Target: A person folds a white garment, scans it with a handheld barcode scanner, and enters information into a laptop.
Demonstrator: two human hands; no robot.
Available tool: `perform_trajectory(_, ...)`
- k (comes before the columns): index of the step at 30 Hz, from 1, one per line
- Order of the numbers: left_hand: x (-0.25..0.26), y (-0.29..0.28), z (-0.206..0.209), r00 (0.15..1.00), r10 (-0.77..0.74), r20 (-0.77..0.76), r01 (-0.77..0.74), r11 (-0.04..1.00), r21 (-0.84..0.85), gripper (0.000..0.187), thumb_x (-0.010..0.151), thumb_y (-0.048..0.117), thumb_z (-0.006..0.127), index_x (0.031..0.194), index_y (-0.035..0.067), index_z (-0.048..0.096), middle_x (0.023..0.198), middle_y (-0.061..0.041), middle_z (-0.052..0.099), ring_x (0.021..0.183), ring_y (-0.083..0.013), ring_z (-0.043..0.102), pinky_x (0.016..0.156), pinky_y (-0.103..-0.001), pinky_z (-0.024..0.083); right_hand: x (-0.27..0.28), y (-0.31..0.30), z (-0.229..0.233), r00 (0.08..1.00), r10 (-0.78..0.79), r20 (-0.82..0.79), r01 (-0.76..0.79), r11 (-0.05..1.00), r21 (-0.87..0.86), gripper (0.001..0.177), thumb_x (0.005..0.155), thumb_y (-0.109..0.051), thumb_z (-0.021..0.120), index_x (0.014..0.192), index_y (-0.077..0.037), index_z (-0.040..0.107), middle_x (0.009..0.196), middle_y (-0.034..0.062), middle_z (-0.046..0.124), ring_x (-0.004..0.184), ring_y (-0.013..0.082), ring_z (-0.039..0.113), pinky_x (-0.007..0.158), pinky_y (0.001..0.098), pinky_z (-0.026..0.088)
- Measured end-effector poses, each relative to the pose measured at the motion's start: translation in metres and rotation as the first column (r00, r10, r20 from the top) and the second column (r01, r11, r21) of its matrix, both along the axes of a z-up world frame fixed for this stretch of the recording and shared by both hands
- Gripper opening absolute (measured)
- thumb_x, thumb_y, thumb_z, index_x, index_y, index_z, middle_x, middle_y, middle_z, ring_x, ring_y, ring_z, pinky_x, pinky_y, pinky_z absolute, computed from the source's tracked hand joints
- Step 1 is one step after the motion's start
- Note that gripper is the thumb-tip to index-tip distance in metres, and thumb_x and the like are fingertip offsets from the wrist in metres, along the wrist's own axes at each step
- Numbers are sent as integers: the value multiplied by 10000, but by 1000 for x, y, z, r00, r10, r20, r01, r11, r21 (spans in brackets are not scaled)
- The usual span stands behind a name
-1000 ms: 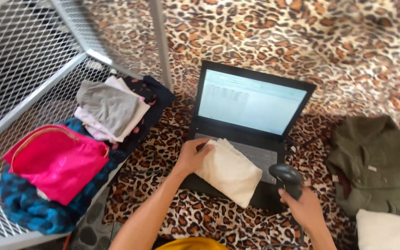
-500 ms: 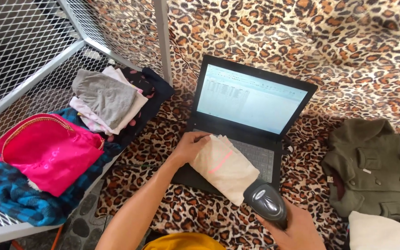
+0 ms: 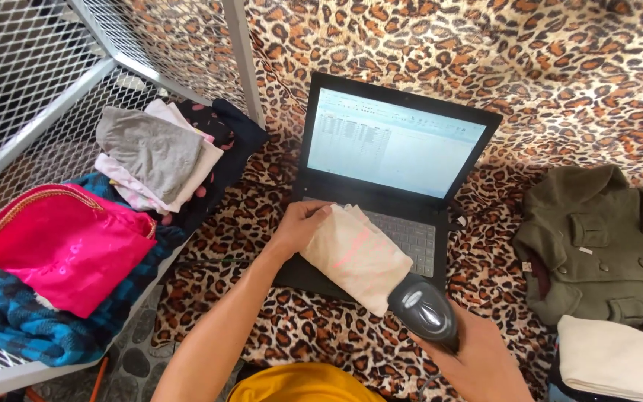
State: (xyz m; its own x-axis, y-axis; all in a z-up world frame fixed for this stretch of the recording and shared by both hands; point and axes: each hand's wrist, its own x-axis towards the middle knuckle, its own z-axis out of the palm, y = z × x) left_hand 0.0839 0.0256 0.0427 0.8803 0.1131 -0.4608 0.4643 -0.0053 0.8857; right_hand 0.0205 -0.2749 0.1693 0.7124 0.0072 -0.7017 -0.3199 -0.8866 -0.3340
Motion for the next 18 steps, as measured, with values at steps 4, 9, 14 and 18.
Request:
perform_trajectory(4, 1, -1, -3, 1000, 0, 20, 0, 1000, -4, 383, 1000, 285, 582, 1290, 97, 747, 1385, -69, 704, 1261, -219, 664, 1036, -360, 546, 1, 8, -6, 996, 52, 67, -58, 993, 99, 693, 809, -368, 803, 1467, -358, 586, 1239, -53, 830, 1084, 171, 793, 961, 375, 624)
perform_trajectory(9, 2, 0, -3, 999, -31, 20, 31, 1000, 5, 378, 1005, 303, 580, 1296, 134, 753, 1432, -51, 675, 1338, -247, 611, 1045, -419, 511, 0, -16, -36, 984, 176, 19, -175, 984, -44, 542, 818, -547, 757, 1314, -355, 651, 1003, -57, 854, 904, 145, 798, 824, 330, 607)
perform_trajectory(14, 5, 1, -14, 998, -38, 56, 37, 999, 22, 368, 1000, 288, 589, 1276, 122, 766, 1395, -54, 702, 1314, -213, 625, 1043, -364, 487, -4, -73, -81, 987, 98, -126, -112, 988, -110, 616, 819, -582, 762, 1396, -441, 599, 1079, -67, 854, 973, 148, 814, 897, 324, 629)
perform_trajectory(18, 5, 0, -9, 1000, 1, 25, 0, 1000, -24, 349, 987, 280, 609, 1238, 114, 786, 1349, -61, 717, 1233, -211, 658, 984, -348, 520, -9, -79, -83, 995, 60, -85, -67, 994, -90, 653, 795, -562, 792, 1409, -432, 613, 1143, -77, 861, 1027, 153, 812, 942, 340, 642)
